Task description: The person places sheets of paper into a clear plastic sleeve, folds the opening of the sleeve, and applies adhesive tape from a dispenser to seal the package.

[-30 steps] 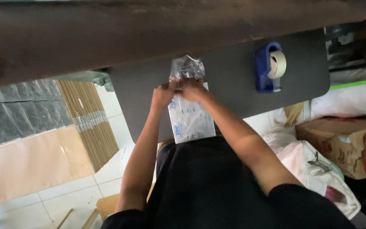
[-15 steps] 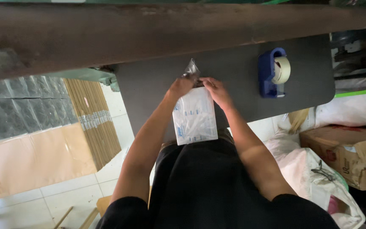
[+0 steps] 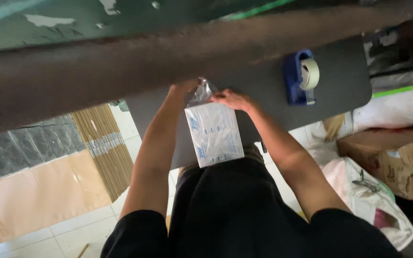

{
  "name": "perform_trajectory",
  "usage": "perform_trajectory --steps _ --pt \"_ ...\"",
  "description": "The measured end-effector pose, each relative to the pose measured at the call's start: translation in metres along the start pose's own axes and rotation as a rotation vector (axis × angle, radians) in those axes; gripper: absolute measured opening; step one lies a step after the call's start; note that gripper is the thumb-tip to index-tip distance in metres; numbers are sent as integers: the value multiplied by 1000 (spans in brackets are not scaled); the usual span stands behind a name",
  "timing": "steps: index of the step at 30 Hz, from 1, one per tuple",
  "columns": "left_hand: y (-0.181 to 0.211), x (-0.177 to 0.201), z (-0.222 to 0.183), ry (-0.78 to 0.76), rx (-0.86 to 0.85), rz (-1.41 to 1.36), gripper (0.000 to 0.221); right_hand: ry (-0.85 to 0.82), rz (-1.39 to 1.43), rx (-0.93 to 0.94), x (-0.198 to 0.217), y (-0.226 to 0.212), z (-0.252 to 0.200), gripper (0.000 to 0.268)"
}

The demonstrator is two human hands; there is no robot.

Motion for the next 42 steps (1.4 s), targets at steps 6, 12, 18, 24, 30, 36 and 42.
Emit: perform_trajectory --steps 6,12,18,24,30,36,42 --pt "7 9 -1 -236 106 -202 53 -112 -122 -29 5 10 26 54" --pt "32 1 -3 -505 201 -371 75 -103 -417 92 -5 67 108 54" --pt "-34 -71 19 -119 113 -450 16 -32 -471 141 -2 -8 26 34" --pt "47 -28 -150 255 -628 392 30 381 -595 238 -1 -32 -43 47" --pt "17 -54 -133 198 -359 114 52 427 -1006 368 -34 -24 -13 53" --pt "53 -18 -162 187 -276 -50 64 461 -953 391 -41 -26 -3 44" --pt "0 -39 -121 428 -557 78 54 458 -1020 449 -60 18 6 28"
Point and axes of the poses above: each hand's wrist, its own z-axis towards the middle knuckle, its own x-axis out of the back of the hand, y = z × x, the point moved 1 cm from there along z, towards the middle knuckle, and after that the axes turned 8 degrees about -x, right-handed, at the moved point
